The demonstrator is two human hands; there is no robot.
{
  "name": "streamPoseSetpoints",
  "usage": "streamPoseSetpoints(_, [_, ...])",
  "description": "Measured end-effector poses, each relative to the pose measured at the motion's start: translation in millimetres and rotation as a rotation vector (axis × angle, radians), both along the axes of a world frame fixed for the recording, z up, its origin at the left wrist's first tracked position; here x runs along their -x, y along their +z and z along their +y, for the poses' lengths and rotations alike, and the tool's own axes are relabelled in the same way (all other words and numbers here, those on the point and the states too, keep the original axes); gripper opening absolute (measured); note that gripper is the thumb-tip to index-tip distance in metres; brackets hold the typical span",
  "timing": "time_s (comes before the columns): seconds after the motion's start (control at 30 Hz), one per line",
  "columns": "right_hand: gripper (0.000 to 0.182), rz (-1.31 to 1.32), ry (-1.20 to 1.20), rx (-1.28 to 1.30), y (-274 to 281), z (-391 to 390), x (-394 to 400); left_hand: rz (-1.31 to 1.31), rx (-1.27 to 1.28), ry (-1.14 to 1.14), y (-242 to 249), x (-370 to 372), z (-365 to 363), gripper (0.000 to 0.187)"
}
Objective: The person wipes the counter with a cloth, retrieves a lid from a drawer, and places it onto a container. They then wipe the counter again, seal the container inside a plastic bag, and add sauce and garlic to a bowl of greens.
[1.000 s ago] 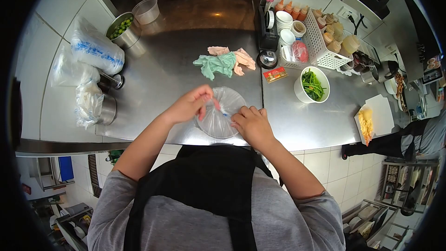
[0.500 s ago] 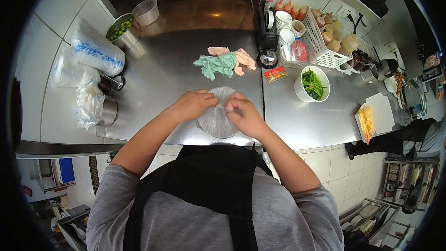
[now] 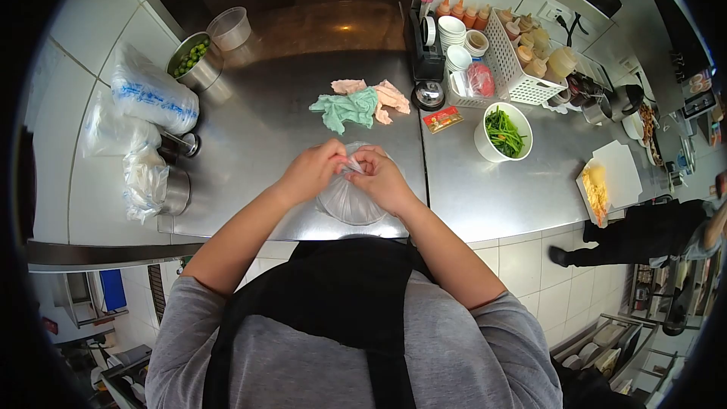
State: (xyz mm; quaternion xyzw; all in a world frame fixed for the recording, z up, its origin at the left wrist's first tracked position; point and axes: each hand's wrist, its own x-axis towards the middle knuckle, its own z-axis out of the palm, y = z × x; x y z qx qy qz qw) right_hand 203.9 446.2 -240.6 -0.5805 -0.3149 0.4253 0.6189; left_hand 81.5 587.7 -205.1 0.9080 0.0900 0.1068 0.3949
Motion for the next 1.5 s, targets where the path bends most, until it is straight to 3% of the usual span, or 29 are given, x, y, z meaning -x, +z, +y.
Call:
streamPoseSetpoints(0.07, [0.012,-0.077,-0.033,-0.038,2,1,0,-0.138,0.0,0.001,7,-12,-14,0.005])
streamPoseSetpoints(0.13, [0.019,-0.468,0.008,0.019,10,-3,-2,-0.284,-0.167,-0.153,11,-21,-24,0.009])
streamPoseSetpoints(0.17, [0.019,-0.47,0.006,0.019,14,-3,-3,-0.286,-0.167,-0.155,10,-24,-22,0.009])
streamPoseSetpoints(0.23, [0.018,-0.135,0.093,0.197,21,-3,-6,-0.456,0.018,-0.097,9,-28,-16,0.014])
streamPoseSetpoints(0.27, [0.018,-0.134,0.091,0.196,19,-3,-5,-0.455,0.018,-0.1,8,-25,-13,0.014])
streamPoseSetpoints(0.33, [0.014,-0.081,0.035,0.17,13,-1,-5,-0.126,0.291,0.151,13,-14,-5,0.014])
streamPoseSetpoints(0.47, [0.011,-0.024,-0.056,0.064,5,2,-3,-0.044,0.279,0.124,-10,-1,-3,0.008])
streamPoseSetpoints(0.53, [0.014,0.022,-0.138,0.067,3,3,-2,-0.015,0.37,0.222,-13,-2,-9,0.008])
streamPoseSetpoints(0.57, [0.014,0.02,-0.138,0.067,2,2,-2,-0.018,0.371,0.222,-14,-1,-15,0.008])
streamPoseSetpoints(0.63, [0.013,-0.015,-0.162,0.001,-2,2,0,-0.344,-0.19,0.138,-12,6,-34,0.01])
streamPoseSetpoints(0.67, [0.013,-0.012,-0.161,0.002,-4,2,0,-0.377,-0.273,0.13,-19,8,-42,0.011])
streamPoseSetpoints(0.8, [0.012,0.137,-0.182,-0.047,-4,2,0,-0.401,-0.289,0.119,-21,12,-47,0.011])
streamPoseSetpoints(0.87, [0.011,0.185,-0.194,-0.083,-7,1,5,-0.364,-0.09,0.095,-29,11,-39,0.017])
streamPoseSetpoints(0.93, [0.013,-0.131,-0.269,-0.109,-9,-1,14,-0.28,0.013,0.151,-27,5,-35,0.024])
streamPoseSetpoints(0.97, [0.013,-0.131,-0.268,-0.108,-10,-5,17,-0.195,0.117,0.206,-27,2,-33,0.031])
streamPoseSetpoints(1.0, [0.015,-0.43,-0.291,-0.14,-1,-9,22,-0.194,0.117,0.207,-24,-1,-32,0.031])
streamPoseSetpoints(1.03, [0.017,-0.729,-0.309,-0.171,5,-13,27,-0.159,0.049,0.179,-21,-5,-32,0.034])
streamPoseSetpoints(1.1, [0.016,-0.862,-0.252,-0.198,8,-23,29,-0.127,-0.022,0.153,-21,-9,-33,0.037])
streamPoseSetpoints(1.13, [0.016,-0.996,-0.197,-0.222,9,-29,28,-0.108,-0.195,0.155,-25,-12,-34,0.037])
streamPoseSetpoints(1.17, [0.016,-0.996,-0.196,-0.223,8,-34,27,-0.089,-0.368,0.156,-28,-13,-34,0.036])
streamPoseSetpoints(1.3, [0.021,-0.843,-0.252,-0.059,11,-39,24,-0.094,-0.366,0.158,-29,-10,-33,0.033])
streamPoseSetpoints(1.37, [0.021,-0.766,-0.293,-0.009,13,-37,17,-0.152,-0.235,0.091,-24,-5,-23,0.028])
streamPoseSetpoints(1.4, [0.023,-0.902,-0.252,-0.035,12,-37,10,-0.151,-0.237,0.084,-21,-3,-15,0.028])
streamPoseSetpoints(1.43, [0.024,-1.039,-0.211,-0.059,12,-36,5,-0.111,-0.074,-0.013,-18,-2,-6,0.022])
streamPoseSetpoints(1.47, [0.024,-1.038,-0.221,-0.055,11,-35,2,-0.068,0.09,-0.111,-15,-4,2,0.016])
streamPoseSetpoints(1.5, [0.023,-1.115,-0.208,-0.064,9,-36,1,-0.064,0.092,-0.12,-8,-6,7,0.016])
